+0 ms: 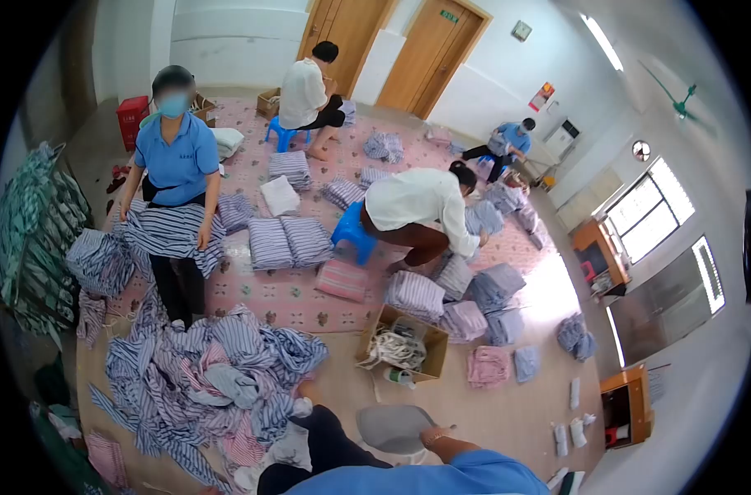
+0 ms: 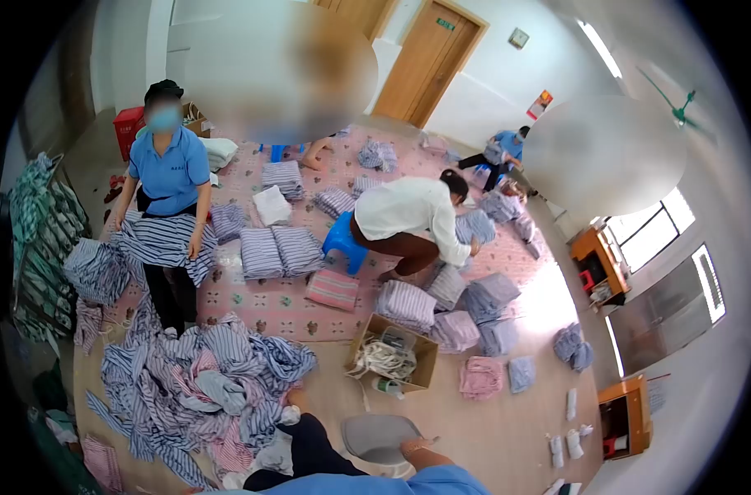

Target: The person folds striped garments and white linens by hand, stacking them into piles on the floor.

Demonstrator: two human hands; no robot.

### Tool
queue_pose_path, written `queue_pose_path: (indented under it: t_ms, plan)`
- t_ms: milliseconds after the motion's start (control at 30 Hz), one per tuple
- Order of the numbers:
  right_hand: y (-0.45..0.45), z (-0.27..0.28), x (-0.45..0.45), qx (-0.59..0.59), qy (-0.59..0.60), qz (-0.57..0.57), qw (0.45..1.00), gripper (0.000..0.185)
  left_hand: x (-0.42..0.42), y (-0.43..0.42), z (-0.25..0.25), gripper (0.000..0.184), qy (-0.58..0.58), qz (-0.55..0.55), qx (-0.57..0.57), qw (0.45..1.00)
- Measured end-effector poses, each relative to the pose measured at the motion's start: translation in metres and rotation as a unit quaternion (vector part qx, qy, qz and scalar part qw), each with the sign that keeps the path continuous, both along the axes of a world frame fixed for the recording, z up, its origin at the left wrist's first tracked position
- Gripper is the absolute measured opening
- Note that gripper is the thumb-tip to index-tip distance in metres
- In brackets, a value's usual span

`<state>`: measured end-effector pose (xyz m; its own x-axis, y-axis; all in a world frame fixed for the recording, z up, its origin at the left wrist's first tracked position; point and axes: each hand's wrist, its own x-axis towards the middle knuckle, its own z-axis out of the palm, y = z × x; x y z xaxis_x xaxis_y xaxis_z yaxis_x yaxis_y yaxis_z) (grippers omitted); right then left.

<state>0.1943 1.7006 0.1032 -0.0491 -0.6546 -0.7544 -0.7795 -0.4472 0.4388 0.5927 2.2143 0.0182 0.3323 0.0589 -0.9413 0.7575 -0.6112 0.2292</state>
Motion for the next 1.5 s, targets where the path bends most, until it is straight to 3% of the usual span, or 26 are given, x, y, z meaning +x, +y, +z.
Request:
queue_pose_path:
  t_ms: [100, 167, 200, 233, 267, 300, 333, 367, 400, 467, 500, 567, 700, 833, 933, 1100, 1200, 1500]
  plan:
    - [0.008, -0.088, -0.033, 0.074, -0.078, 0.039, 0.993, 0.032, 0.015, -0.045, -0.014, 0.026, -0.001, -0.061, -0.019, 0.998]
    - [0.028, -0.136, -0.043, 0.15, -0.035, 0.124, 0.98, 0.032, 0.022, -0.083, -0.013, 0.023, -0.019, -0.116, -0.14, 0.983]
    - [0.018, -0.138, -0.033, 0.134, -0.037, 0.12, 0.983, 0.031, 0.029, -0.11, -0.019, 0.02, -0.015, -0.121, -0.12, 0.985]
    - [0.033, -0.137, -0.041, 0.17, -0.029, 0.134, 0.976, 0.031, 0.033, -0.132, -0.006, 0.022, -0.054, -0.238, -0.158, 0.957]
    - [0.028, -0.144, -0.038, 0.202, -0.02, 0.175, 0.963, 0.03, 0.034, -0.142, -0.036, 0.023, -0.089, -0.229, -0.208, 0.947]
    - [0.003, -0.145, -0.034, 0.218, -0.01, 0.219, 0.951, 0.029, 0.039, -0.152, -0.056, 0.026, -0.085, -0.277, -0.186, 0.939]
    - [0.033, -0.139, -0.042, 0.183, -0.03, 0.226, 0.956, 0.029, 0.046, -0.186, -0.042, 0.029, -0.081, -0.325, -0.166, 0.928]
    - [0.046, -0.146, -0.047, 0.188, -0.046, 0.278, 0.941, 0.03, 0.046, -0.202, -0.026, 0.03, -0.056, -0.218, -0.207, 0.952]
    - [0.035, -0.157, -0.046, 0.232, -0.019, 0.299, 0.926, 0.03, 0.032, -0.211, -0.033, 0.031, -0.033, -0.186, -0.185, 0.964]
    - [0.056, -0.166, -0.054, 0.258, -0.01, 0.24, 0.936, 0.031, 0.03, -0.183, -0.073, 0.032, -0.017, -0.145, -0.143, 0.979]
    - [0.068, -0.13, -0.091, 0.234, -0.026, 0.23, 0.944, 0.031, 0.02, -0.184, -0.06, 0.033, -0.008, -0.165, -0.161, 0.973]
    - [0.07, -0.179, -0.096, 0.26, -0.018, 0.23, 0.938, 0.031, -0.003, -0.147, -0.088, 0.034, 0.073, -0.16, -0.118, 0.977]
    - [0.073, -0.2, -0.08, 0.266, 0.003, 0.245, 0.932, 0.029, -0.035, -0.073, -0.111, 0.034, 0.121, -0.196, -0.05, 0.972]
    - [0.081, -0.19, -0.069, 0.256, -0.005, 0.201, 0.945, 0.028, -0.031, -0.055, -0.092, 0.035, 0.117, -0.219, 0.01, 0.969]
    - [0.084, -0.175, -0.06, 0.237, -0.017, 0.173, 0.956, 0.028, -0.023, -0.058, -0.084, 0.036, 0.046, -0.179, -0.052, 0.981]
    - [0.056, -0.124, -0.058, 0.194, -0.045, 0.122, 0.972, 0.027, -0.006, -0.107, 0.026, 0.036, -0.044, -0.125, -0.154, 0.979]
    - [0.032, -0.099, -0.047, 0.175, -0.064, 0.098, 0.978, 0.027, -0.012, -0.112, 0.093, 0.034, -0.071, -0.159, -0.145, 0.974]
    - [-0.059, -0.071, -0.024, 0.144, -0.112, 0.061, 0.981, 0.026, -0.089, -0.078, 0.124, 0.029, -0.075, -0.063, -0.046, 0.994]
